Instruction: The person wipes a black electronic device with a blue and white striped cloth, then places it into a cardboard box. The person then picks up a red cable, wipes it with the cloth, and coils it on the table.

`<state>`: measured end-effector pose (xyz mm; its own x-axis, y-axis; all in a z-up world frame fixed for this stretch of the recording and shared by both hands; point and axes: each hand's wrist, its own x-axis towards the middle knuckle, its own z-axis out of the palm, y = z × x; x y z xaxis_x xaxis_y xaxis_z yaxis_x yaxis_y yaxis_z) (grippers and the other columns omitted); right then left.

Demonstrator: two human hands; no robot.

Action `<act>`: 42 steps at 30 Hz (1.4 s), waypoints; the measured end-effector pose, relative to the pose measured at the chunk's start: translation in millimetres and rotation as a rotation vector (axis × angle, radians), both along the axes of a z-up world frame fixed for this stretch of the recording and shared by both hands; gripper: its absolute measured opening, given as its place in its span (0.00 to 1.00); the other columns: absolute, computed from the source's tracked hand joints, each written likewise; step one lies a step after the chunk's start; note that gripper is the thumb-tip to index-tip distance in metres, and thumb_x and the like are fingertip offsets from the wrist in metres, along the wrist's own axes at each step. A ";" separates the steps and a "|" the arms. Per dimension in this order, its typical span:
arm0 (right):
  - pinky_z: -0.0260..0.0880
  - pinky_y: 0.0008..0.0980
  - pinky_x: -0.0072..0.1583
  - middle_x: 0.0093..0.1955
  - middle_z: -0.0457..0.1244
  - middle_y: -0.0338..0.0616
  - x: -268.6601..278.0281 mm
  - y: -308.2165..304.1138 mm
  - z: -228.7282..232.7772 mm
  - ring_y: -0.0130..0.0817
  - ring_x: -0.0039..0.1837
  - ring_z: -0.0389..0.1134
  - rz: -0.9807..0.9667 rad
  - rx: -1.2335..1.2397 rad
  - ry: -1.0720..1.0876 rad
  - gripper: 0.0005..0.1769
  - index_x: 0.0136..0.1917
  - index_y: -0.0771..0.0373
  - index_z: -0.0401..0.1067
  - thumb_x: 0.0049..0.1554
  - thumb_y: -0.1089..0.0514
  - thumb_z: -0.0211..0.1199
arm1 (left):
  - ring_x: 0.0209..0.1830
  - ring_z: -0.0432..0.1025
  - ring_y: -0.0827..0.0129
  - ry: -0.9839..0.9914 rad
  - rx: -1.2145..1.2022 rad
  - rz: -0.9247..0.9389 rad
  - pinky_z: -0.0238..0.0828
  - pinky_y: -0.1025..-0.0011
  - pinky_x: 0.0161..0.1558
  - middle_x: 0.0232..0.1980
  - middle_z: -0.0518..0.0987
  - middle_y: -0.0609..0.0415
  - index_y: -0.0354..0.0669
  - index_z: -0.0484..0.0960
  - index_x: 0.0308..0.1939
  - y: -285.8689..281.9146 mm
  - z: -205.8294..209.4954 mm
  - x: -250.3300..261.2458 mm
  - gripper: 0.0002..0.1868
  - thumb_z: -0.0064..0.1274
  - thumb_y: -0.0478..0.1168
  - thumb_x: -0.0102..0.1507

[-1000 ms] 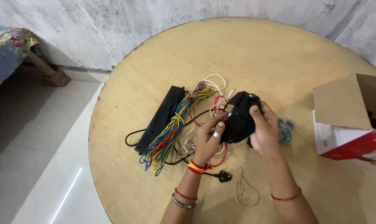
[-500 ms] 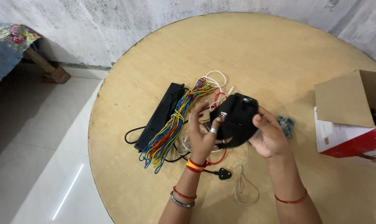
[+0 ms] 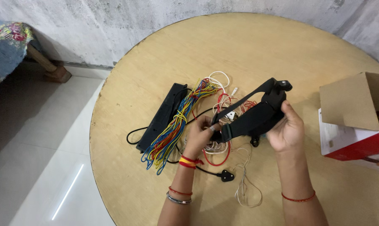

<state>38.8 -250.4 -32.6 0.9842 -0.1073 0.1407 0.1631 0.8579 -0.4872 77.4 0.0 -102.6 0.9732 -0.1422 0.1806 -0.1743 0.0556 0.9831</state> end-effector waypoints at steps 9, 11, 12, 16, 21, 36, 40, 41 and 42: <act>0.69 0.44 0.67 0.58 0.70 0.49 12.6 -16.2 -11.8 0.42 0.61 0.70 -0.051 0.000 0.036 0.16 0.62 0.67 0.72 0.66 0.58 0.53 | 0.31 0.77 0.73 0.397 -0.464 -0.222 0.74 0.77 0.32 0.37 0.83 0.52 0.31 0.81 0.51 14.4 -19.3 10.1 0.12 0.50 0.35 0.66; 0.68 0.43 0.68 0.59 0.69 0.49 13.3 -23.9 -9.6 0.42 0.61 0.70 -0.072 0.039 0.047 0.15 0.63 0.68 0.72 0.68 0.59 0.53 | 0.31 0.77 0.73 0.423 -0.404 -0.208 0.76 0.76 0.34 0.40 0.83 0.53 0.32 0.78 0.57 12.0 -14.0 10.4 0.16 0.50 0.34 0.67; 0.69 0.43 0.69 0.59 0.69 0.49 12.4 -24.5 -9.2 0.42 0.62 0.70 -0.054 0.055 0.019 0.15 0.64 0.68 0.71 0.68 0.59 0.53 | 0.31 0.76 0.73 0.436 -0.374 -0.201 0.78 0.76 0.35 0.41 0.82 0.53 0.33 0.77 0.60 10.9 -11.0 9.1 0.18 0.50 0.34 0.67; 0.69 0.44 0.66 0.59 0.69 0.49 6.3 -16.4 -3.1 0.43 0.61 0.70 0.040 0.072 0.018 0.17 0.64 0.68 0.71 0.65 0.59 0.53 | 0.39 0.77 0.71 0.261 -0.278 -0.192 0.75 0.75 0.39 0.46 0.82 0.51 0.32 0.72 0.65 -14.7 -13.9 -1.7 0.22 0.49 0.33 0.66; 0.69 0.45 0.67 0.60 0.68 0.51 -1.6 0.1 5.0 0.43 0.62 0.70 0.075 0.040 0.055 0.18 0.66 0.69 0.70 0.67 0.60 0.53 | 0.48 0.74 0.70 0.300 -0.330 -0.297 0.72 0.75 0.47 0.52 0.79 0.52 0.34 0.69 0.70 -56.2 -38.7 -13.1 0.23 0.48 0.35 0.71; 0.70 0.45 0.62 0.54 0.69 0.48 18.7 -31.6 -21.6 0.42 0.55 0.71 -0.013 -0.032 0.184 0.14 0.60 0.66 0.72 0.67 0.57 0.52 | 0.39 0.78 0.60 0.552 -0.918 -0.594 0.73 0.65 0.34 0.45 0.83 0.47 0.39 0.78 0.49 -14.4 -49.0 7.8 0.14 0.43 0.41 0.65; 0.70 0.46 0.62 0.51 0.70 0.50 17.4 -34.6 -13.9 0.44 0.55 0.71 0.026 -0.030 0.212 0.16 0.57 0.66 0.73 0.65 0.55 0.50 | 0.48 0.76 0.57 0.416 -1.197 -0.492 0.76 0.56 0.56 0.41 0.79 0.49 0.36 0.75 0.50 -0.9 -33.4 11.7 0.16 0.43 0.44 0.67; 0.71 0.45 0.62 0.50 0.70 0.50 16.0 -33.9 -12.1 0.44 0.54 0.72 0.027 -0.064 0.237 0.16 0.56 0.65 0.72 0.63 0.55 0.49 | 0.48 0.75 0.56 0.319 -1.270 -0.582 0.75 0.54 0.57 0.40 0.79 0.48 0.34 0.75 0.52 0.6 -31.1 10.9 0.17 0.44 0.46 0.72; 0.71 0.46 0.62 0.51 0.70 0.50 16.3 -31.3 -11.9 0.44 0.55 0.72 0.046 -0.036 0.211 0.15 0.57 0.66 0.72 0.65 0.57 0.50 | 0.49 0.73 0.55 0.218 -1.341 -0.670 0.74 0.53 0.57 0.39 0.78 0.48 0.31 0.75 0.53 1.2 -27.7 9.7 0.18 0.45 0.48 0.77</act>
<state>55.1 -281.7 -44.4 0.9960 -0.0599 -0.0659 0.0152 0.8437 -0.5366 87.1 1.3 -130.3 0.8215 -0.4088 0.3975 0.3836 0.9120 0.1450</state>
